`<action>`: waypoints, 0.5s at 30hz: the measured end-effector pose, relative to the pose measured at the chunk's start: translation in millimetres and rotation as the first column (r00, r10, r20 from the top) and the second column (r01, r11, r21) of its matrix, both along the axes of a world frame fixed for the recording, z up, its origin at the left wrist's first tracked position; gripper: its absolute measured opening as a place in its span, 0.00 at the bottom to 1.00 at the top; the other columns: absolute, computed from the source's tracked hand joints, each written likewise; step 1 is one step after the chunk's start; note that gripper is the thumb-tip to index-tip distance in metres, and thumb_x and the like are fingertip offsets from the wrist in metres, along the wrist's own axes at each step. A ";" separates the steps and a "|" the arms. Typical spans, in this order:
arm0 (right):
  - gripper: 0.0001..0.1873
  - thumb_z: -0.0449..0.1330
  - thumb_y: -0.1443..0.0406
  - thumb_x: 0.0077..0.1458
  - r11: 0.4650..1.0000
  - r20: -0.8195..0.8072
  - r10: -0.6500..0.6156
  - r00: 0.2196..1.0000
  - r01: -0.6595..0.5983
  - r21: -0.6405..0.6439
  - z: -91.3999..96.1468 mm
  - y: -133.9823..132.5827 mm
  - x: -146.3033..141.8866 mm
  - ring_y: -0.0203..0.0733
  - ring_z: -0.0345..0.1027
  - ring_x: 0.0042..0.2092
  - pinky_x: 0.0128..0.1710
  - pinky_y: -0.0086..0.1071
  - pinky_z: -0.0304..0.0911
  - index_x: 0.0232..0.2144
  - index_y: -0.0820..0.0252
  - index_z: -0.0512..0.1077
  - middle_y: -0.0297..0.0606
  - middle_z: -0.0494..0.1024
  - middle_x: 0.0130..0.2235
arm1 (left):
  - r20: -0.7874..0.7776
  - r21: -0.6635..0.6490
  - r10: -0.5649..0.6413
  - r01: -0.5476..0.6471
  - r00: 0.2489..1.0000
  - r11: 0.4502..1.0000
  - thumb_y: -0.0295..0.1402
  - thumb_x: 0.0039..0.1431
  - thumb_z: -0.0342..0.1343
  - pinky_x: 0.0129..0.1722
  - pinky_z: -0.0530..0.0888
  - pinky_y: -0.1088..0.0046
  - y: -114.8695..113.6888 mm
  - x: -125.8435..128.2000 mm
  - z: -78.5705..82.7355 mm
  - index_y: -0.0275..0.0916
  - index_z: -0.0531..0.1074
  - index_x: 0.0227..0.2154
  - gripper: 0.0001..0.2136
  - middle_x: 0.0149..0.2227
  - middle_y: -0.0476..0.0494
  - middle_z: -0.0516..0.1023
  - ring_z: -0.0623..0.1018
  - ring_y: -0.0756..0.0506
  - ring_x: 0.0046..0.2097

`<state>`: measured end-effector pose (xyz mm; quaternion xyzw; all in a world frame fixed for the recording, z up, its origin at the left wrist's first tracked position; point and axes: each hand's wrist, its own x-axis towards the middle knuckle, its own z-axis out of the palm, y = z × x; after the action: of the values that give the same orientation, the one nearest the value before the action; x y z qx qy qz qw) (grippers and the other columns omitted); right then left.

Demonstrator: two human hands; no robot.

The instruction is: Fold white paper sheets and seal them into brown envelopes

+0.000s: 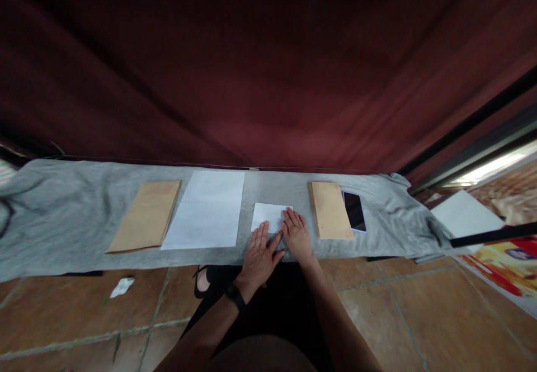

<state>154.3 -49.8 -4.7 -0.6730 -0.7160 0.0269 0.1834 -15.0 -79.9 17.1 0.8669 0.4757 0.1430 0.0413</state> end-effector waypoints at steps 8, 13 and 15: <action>0.22 0.50 0.64 0.67 0.987 0.005 -0.084 0.996 0.084 -0.136 23.6 46.7 16.3 0.47 0.59 0.63 0.63 0.41 0.52 0.61 0.62 0.66 0.48 0.67 0.63 | 0.007 0.045 0.002 -0.002 1.000 0.999 0.48 0.65 0.52 0.67 0.57 0.53 -0.2 -1.1 -5.5 0.50 0.60 0.65 0.27 0.71 0.40 0.52 0.55 0.35 0.71; 0.19 0.58 0.64 0.60 0.973 -0.013 -0.073 0.997 0.069 -0.218 38.8 69.5 26.1 0.48 0.67 0.55 0.54 0.37 0.60 0.54 0.58 0.72 0.46 0.75 0.54 | -0.015 0.081 0.014 -0.012 1.000 0.997 0.49 0.65 0.52 0.67 0.57 0.53 -0.2 -0.8 -10.4 0.51 0.59 0.66 0.28 0.71 0.41 0.52 0.56 0.35 0.70; 0.18 0.61 0.64 0.57 0.968 -0.025 -0.083 0.996 0.075 -0.240 41.7 76.5 28.4 0.48 0.68 0.53 0.52 0.37 0.61 0.50 0.58 0.75 0.45 0.76 0.51 | -0.012 0.088 0.015 -0.014 1.000 0.996 0.49 0.65 0.52 0.66 0.58 0.53 -0.1 -0.8 -11.4 0.51 0.59 0.66 0.28 0.71 0.41 0.52 0.56 0.35 0.70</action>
<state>182.7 26.7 37.0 -0.7175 -0.6770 0.1173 0.1147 -15.8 -80.0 5.7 0.8654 0.4754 0.1586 -0.0010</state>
